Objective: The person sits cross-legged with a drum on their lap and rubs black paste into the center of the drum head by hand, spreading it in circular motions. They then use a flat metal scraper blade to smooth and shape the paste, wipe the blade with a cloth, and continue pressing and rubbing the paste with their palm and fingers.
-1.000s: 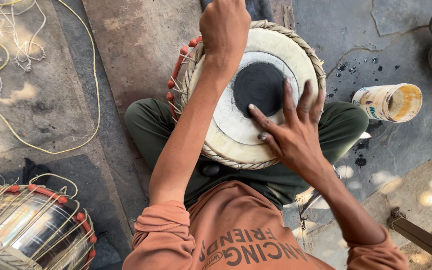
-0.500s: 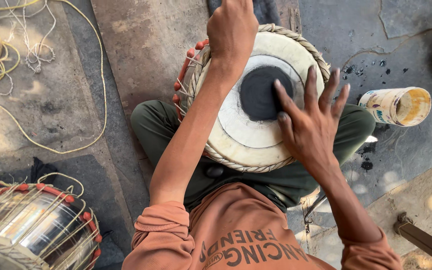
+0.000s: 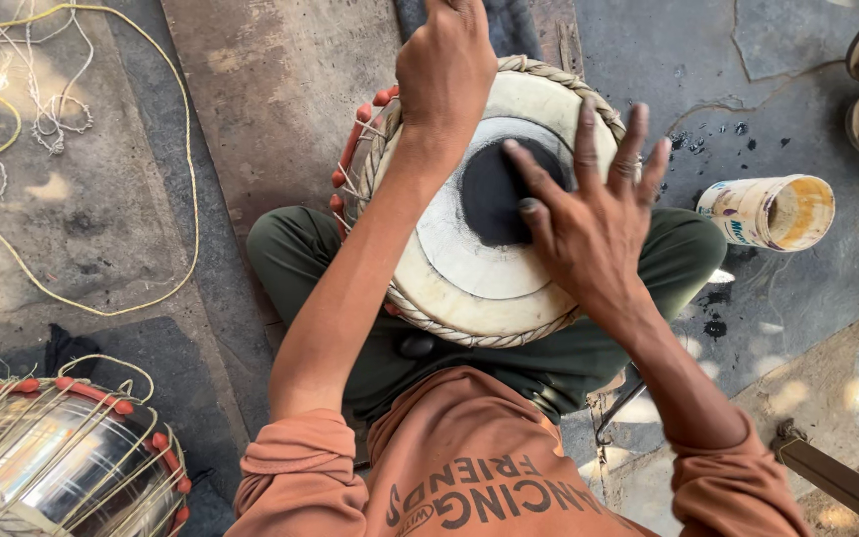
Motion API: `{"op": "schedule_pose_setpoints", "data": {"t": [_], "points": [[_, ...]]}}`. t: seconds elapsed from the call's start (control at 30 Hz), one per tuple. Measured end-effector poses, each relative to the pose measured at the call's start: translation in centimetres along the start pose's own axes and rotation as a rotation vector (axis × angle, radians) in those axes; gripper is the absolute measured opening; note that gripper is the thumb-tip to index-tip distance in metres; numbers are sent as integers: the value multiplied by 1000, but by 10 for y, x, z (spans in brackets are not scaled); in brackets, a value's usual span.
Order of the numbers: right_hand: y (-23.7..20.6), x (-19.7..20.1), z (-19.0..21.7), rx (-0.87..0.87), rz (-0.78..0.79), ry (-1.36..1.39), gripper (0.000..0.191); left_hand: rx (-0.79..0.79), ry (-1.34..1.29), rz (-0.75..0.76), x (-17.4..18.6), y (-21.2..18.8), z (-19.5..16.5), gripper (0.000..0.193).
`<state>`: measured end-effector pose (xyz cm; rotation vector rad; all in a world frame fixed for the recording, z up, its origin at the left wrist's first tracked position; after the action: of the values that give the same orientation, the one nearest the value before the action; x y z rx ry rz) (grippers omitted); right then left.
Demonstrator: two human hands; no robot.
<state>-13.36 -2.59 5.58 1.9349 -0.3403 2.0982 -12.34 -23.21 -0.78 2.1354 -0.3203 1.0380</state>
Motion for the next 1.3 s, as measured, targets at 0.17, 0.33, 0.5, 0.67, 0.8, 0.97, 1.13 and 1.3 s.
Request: {"op": "schedule_pose_setpoints", "data": {"t": [0.17,0.33,0.5,0.67,0.8,0.97,1.13,1.3], "points": [[-45,-4,-9,-63,42,1,57,14,-30,-20,2,1,2,16],[-54,-13,22,115,83,89,54,-6,48,7,-4,-1,-2,12],[-5,-10,31,150,63,50,50,27,25,-52,1,2,-1,17],[7,-2,10,21,10,22,45,9,69,40,-8,4,-3,12],[-33,-5,-2,-112,35,39,52,47,-59,-34,-2,3,2,16],[-61,-10,21,-19,57,68,51,-9,43,-17,-5,1,-5,18],[-19,-5,31,94,9,25,48,7,50,-39,-3,1,-4,18],[5,7,5,12,-33,2,47,-75,57,57,-9,0,-9,9]]}}
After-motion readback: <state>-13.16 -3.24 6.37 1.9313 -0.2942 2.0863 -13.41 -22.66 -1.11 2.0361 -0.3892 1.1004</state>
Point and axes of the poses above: each hand's wrist, its own y-axis towards the middle knuckle, its own x-axis out of the back of the hand, z = x × y, the point moved 9 cm from there along y, towards the middle knuckle, and after that the axes turned 4 degrees about -y, right-handed, at the moved point
